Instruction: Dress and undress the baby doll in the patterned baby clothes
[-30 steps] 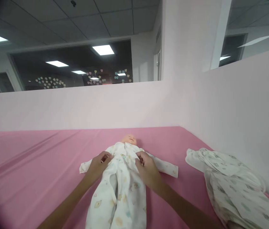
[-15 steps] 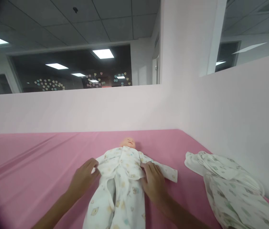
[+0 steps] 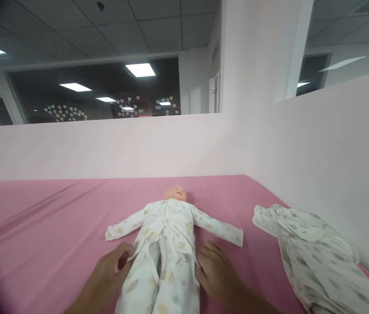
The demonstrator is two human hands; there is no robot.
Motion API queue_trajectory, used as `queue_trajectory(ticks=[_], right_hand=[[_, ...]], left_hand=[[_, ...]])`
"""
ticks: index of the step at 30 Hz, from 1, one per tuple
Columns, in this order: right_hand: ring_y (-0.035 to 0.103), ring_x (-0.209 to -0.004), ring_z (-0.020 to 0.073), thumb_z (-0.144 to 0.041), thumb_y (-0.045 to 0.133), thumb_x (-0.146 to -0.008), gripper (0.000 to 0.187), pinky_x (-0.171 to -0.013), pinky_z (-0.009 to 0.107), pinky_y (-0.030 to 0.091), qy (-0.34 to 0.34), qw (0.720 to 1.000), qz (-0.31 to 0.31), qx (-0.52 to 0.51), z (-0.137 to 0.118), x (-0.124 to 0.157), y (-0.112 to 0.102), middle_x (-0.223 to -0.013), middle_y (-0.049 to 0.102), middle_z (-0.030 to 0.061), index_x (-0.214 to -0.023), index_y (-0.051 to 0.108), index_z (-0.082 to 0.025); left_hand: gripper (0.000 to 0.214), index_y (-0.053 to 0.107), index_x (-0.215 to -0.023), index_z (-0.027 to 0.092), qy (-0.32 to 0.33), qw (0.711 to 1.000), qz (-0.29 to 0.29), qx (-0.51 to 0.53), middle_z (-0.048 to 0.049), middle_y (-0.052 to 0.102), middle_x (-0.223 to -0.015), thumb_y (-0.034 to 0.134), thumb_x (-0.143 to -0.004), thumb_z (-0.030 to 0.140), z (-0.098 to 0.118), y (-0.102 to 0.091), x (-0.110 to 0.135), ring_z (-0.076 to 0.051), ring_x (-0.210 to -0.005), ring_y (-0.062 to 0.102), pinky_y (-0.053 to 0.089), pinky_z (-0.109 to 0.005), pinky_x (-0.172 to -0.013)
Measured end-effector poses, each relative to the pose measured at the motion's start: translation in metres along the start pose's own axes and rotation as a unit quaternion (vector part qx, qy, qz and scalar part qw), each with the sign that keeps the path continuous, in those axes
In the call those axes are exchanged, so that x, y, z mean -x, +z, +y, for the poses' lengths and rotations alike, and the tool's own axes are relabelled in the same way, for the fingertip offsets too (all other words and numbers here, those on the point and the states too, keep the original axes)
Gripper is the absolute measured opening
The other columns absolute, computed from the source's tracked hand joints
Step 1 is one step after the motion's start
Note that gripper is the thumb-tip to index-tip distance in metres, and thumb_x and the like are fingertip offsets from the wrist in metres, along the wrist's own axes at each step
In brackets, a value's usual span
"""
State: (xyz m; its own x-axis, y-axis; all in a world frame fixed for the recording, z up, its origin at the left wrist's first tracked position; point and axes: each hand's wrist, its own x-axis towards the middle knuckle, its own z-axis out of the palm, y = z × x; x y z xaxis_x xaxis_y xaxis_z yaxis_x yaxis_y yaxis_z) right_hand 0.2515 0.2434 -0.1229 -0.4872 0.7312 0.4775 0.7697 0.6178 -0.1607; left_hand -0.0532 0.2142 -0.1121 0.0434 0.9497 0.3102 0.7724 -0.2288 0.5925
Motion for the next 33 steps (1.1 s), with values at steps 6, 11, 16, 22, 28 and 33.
queue_trajectory(ticks=[6,11,16,22,28,33], right_hand=[[0.058,-0.082,0.0239,-0.010,0.049,-0.081,0.018,-0.077,0.039,0.045,-0.033,0.990,0.130,0.051,-0.010,-0.017,-0.010,-0.086,0.065,0.0061,-0.088,0.059,-0.023],[0.056,-0.077,0.0200,-0.015,0.044,-0.091,0.017,-0.072,0.034,0.041,0.021,0.991,0.134,-0.008,-0.032,-0.053,-0.012,-0.083,0.063,0.0041,-0.084,0.057,-0.022],[0.054,-0.071,0.0177,-0.021,0.042,-0.096,0.021,-0.067,0.032,0.038,0.031,0.985,0.164,-0.046,-0.052,-0.065,-0.005,-0.079,0.061,0.0026,-0.078,0.053,-0.022],[0.053,-0.069,0.0163,-0.020,0.043,-0.095,0.020,-0.065,0.030,0.037,0.050,0.979,0.176,-0.095,-0.058,-0.057,-0.006,-0.077,0.059,0.0018,-0.077,0.052,-0.022],[0.051,-0.071,0.0155,-0.016,0.044,-0.095,0.018,-0.067,0.030,0.038,-0.030,0.983,0.159,-0.082,-0.065,-0.052,-0.004,-0.076,0.057,0.0007,-0.078,0.051,-0.021],[0.051,-0.077,0.0164,-0.013,0.049,-0.092,0.018,-0.072,0.032,0.038,-0.109,0.986,0.103,-0.074,-0.070,-0.045,0.001,-0.079,0.058,0.0010,-0.076,0.052,-0.019]], left_hand=[[0.010,0.053,-0.081,0.023,0.219,0.966,0.072,-0.116,0.0005,0.059,-0.071,0.046,-0.087,0.020,0.024,-0.006,-0.011,-0.016,-0.065,0.055,0.040,-0.027,-0.063],[0.021,0.058,-0.095,0.025,0.136,0.984,0.021,-0.117,-0.0029,0.067,-0.096,0.037,-0.095,0.025,0.053,-0.010,-0.040,-0.020,-0.086,0.062,0.043,-0.032,-0.074],[0.026,0.058,-0.111,0.025,0.119,0.985,-0.026,-0.121,-0.0049,0.067,-0.105,0.038,-0.095,0.029,0.054,-0.020,-0.049,-0.023,-0.096,0.061,0.044,-0.034,-0.079],[0.036,0.053,-0.127,0.027,0.140,0.973,-0.039,-0.180,-0.0056,0.062,-0.120,0.047,-0.091,0.023,0.036,-0.027,-0.039,-0.025,-0.106,0.058,0.042,-0.038,-0.086],[0.021,0.060,-0.098,0.021,0.142,0.980,-0.017,-0.140,-0.0041,0.066,-0.094,0.039,-0.095,0.021,0.043,-0.024,-0.038,-0.019,-0.082,0.057,0.041,-0.034,-0.072],[0.028,0.054,-0.076,0.019,0.193,0.973,-0.088,-0.095,-0.0020,0.057,-0.084,0.038,-0.098,0.025,0.064,-0.022,-0.025,-0.016,-0.080,0.051,0.039,-0.031,-0.074]])
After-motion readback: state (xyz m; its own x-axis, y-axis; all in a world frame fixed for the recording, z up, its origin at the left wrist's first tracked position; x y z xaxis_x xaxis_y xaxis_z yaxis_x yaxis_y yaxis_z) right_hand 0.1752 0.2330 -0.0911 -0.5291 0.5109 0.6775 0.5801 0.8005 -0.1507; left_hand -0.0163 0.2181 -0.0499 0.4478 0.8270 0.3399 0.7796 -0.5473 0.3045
